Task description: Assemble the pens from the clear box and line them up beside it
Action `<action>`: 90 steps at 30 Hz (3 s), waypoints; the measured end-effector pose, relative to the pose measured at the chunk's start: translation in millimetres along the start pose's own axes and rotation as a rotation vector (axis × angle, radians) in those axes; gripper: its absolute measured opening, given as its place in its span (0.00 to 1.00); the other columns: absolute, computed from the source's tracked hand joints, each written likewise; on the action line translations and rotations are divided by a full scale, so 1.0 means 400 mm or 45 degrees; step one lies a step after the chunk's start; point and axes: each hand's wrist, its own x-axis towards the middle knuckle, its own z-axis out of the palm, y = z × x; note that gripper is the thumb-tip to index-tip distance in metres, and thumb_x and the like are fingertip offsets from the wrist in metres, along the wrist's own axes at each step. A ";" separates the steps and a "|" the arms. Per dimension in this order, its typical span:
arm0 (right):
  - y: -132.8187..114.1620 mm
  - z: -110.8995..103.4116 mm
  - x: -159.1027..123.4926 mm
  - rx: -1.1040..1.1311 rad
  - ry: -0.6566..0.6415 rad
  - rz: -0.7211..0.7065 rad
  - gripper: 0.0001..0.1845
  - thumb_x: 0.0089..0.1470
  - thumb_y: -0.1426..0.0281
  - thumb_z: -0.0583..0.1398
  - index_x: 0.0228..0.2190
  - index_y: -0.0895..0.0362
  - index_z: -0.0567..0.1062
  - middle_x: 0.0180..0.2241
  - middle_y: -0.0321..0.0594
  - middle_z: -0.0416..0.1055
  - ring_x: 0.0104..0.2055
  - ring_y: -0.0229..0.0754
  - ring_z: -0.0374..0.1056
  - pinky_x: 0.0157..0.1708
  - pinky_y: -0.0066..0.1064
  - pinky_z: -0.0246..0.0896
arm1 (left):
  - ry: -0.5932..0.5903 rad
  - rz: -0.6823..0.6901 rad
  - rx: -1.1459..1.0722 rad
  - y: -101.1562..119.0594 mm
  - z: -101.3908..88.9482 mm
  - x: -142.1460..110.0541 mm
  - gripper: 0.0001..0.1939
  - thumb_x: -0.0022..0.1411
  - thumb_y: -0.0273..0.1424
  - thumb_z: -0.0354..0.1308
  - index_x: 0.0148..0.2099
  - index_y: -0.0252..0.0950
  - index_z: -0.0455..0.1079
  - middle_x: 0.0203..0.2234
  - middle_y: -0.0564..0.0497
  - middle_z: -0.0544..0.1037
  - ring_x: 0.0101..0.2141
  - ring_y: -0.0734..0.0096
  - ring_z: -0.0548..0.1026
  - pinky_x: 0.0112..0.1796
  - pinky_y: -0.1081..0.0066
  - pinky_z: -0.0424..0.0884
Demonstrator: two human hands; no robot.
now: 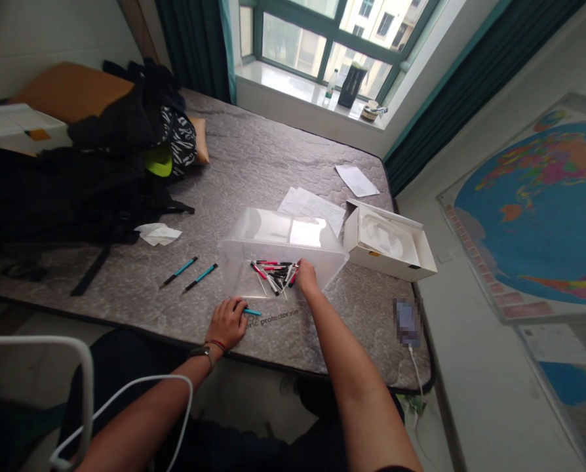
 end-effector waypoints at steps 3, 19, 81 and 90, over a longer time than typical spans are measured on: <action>0.000 0.001 0.007 -0.014 -0.089 -0.007 0.10 0.56 0.73 0.57 0.40 0.57 0.76 0.41 0.43 0.77 0.43 0.41 0.70 0.40 0.25 0.57 | -0.004 0.000 0.005 0.000 -0.001 0.000 0.16 0.58 0.26 0.52 0.49 0.40 0.69 0.49 0.44 0.71 0.47 0.55 0.67 0.46 0.59 0.63; -0.032 -0.005 0.025 -0.145 -0.123 0.030 0.10 0.55 0.71 0.58 0.36 0.58 0.79 0.41 0.49 0.77 0.43 0.46 0.72 0.40 0.28 0.61 | -0.013 0.006 0.000 0.001 -0.006 0.002 0.16 0.58 0.26 0.53 0.49 0.41 0.69 0.48 0.44 0.71 0.47 0.55 0.67 0.46 0.58 0.63; 0.015 -0.014 -0.343 1.993 -0.406 0.197 0.16 0.45 0.61 0.69 0.33 0.54 0.72 0.39 0.39 0.76 0.29 0.34 0.67 0.26 0.24 0.60 | 0.016 0.007 0.000 0.000 -0.001 0.001 0.15 0.58 0.27 0.53 0.48 0.39 0.69 0.48 0.44 0.71 0.47 0.56 0.67 0.46 0.59 0.63; 0.070 0.049 -0.330 0.580 -0.177 -0.272 0.02 0.49 0.73 0.63 0.27 0.55 0.73 0.26 0.35 0.72 0.29 0.39 0.66 0.33 0.29 0.59 | 0.017 0.007 -0.016 0.000 -0.004 0.001 0.16 0.58 0.26 0.53 0.49 0.40 0.69 0.48 0.44 0.71 0.47 0.56 0.68 0.46 0.59 0.63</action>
